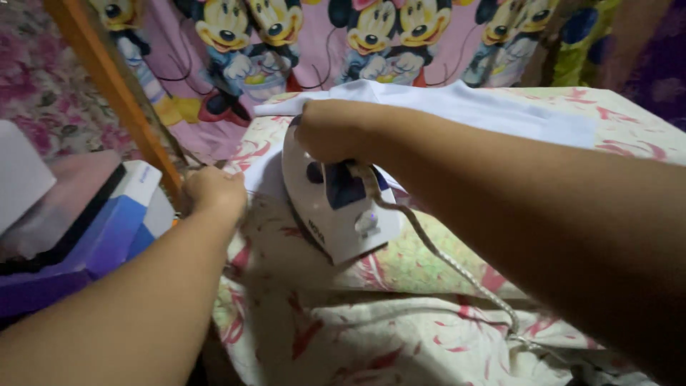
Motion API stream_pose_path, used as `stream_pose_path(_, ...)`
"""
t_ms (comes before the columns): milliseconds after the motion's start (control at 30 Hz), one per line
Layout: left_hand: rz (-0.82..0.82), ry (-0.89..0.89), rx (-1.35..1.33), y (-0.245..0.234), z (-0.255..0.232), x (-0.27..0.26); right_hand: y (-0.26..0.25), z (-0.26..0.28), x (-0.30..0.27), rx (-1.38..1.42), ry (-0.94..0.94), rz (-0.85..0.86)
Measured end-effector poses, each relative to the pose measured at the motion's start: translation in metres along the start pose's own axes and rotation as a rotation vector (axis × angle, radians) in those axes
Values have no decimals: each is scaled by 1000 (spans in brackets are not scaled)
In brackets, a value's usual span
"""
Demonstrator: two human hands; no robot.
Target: The person irons a white shirt laid on a floral-patterned surface. They repeatedly smooth the fabric with their hands and move the iron across the shirt's body and sleeves, adjusting the shirt's position several times during the process.
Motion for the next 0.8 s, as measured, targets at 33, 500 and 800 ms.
stream_pose_path(33, 27, 2, -12, -2, -1, -1, 12, -10, 14, -58, 11, 48)
stream_pose_path(500, -82, 72, -27, 10, 8, 5, 32, -38, 88, -265, -114, 91)
stream_pose_path(800, -173, 117, -76, 26, 17, 19, 35, -32, 62, -158, -20, 137)
Point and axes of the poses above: each hand's wrist, its own x-axis towards the middle knuckle, its own y-axis out of the palm, z = x × y, the point moved 7 cm from there along x, towards the middle knuckle, and after that the axes turned 5 degrees about z, right-handed, at the moved point
